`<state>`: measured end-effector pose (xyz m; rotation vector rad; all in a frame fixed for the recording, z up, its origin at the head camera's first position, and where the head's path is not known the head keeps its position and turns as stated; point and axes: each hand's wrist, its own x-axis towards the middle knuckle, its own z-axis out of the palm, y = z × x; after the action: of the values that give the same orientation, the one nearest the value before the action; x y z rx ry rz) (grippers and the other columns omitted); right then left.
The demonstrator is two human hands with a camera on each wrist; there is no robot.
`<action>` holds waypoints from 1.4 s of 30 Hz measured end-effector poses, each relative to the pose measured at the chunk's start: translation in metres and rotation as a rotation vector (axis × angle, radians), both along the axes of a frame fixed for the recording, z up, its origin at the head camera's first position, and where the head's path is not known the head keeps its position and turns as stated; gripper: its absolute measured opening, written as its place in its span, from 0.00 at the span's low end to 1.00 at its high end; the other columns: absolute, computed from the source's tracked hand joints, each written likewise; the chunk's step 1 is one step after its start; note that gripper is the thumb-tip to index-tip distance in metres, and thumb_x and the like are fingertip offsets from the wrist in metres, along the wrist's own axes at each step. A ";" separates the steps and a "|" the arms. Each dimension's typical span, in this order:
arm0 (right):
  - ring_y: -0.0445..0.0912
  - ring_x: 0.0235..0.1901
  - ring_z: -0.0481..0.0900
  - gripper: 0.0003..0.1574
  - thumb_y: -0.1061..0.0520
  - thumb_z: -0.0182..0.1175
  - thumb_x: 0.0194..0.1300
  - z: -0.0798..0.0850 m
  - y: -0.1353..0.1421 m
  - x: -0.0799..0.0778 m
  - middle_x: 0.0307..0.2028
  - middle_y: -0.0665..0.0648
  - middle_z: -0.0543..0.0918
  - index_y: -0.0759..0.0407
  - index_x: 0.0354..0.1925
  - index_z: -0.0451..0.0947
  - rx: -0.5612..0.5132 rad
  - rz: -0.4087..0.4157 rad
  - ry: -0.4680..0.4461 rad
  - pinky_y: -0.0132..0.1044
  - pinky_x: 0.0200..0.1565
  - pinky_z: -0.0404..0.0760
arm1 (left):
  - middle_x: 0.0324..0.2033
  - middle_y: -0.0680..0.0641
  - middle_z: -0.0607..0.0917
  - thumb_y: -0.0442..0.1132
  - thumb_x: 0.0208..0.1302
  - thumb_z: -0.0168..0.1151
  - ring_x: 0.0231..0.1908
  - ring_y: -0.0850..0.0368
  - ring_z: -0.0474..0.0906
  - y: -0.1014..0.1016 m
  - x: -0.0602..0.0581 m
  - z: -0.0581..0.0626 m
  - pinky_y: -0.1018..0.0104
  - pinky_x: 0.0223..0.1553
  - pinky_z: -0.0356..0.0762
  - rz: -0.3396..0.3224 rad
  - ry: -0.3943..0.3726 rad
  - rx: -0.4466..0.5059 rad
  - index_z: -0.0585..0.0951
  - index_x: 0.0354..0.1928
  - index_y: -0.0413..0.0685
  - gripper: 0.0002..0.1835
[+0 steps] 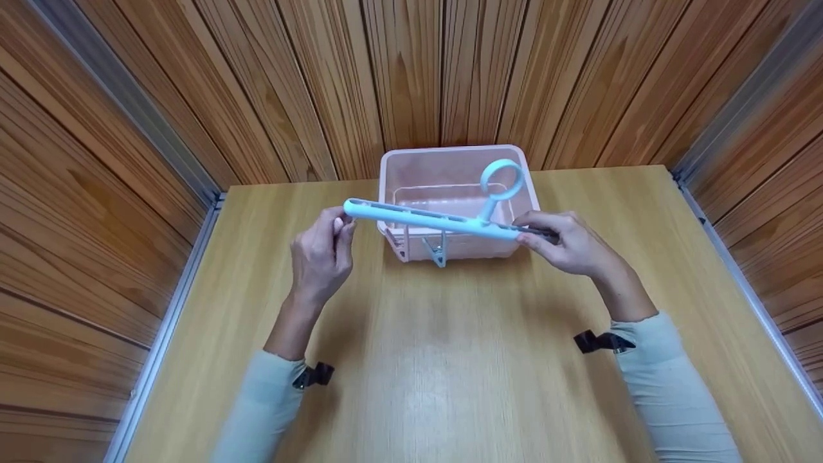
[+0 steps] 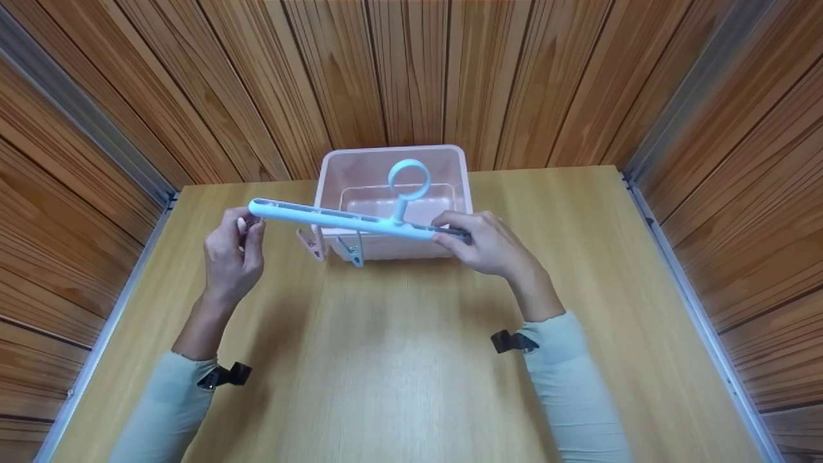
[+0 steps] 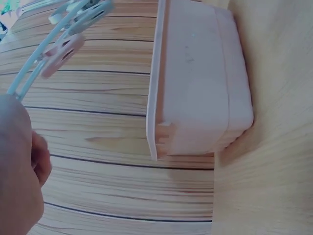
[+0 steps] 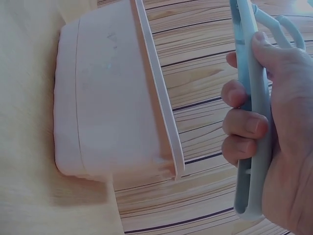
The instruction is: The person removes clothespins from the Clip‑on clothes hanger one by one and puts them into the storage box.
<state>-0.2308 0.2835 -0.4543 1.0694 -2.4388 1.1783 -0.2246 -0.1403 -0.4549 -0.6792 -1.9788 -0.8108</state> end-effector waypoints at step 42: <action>0.32 0.28 0.71 0.13 0.72 0.65 0.75 0.006 0.005 0.005 0.30 0.51 0.84 0.64 0.53 0.88 0.007 0.008 -0.086 0.26 0.29 0.71 | 0.34 0.38 0.89 0.39 0.75 0.72 0.19 0.47 0.79 0.012 0.000 0.008 0.56 0.17 0.66 0.311 0.040 -0.075 0.79 0.52 0.37 0.15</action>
<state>-0.2260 0.2885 -0.4485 1.0519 -2.5065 1.2441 -0.2245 -0.1279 -0.4469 -0.4116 -2.0213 -0.5336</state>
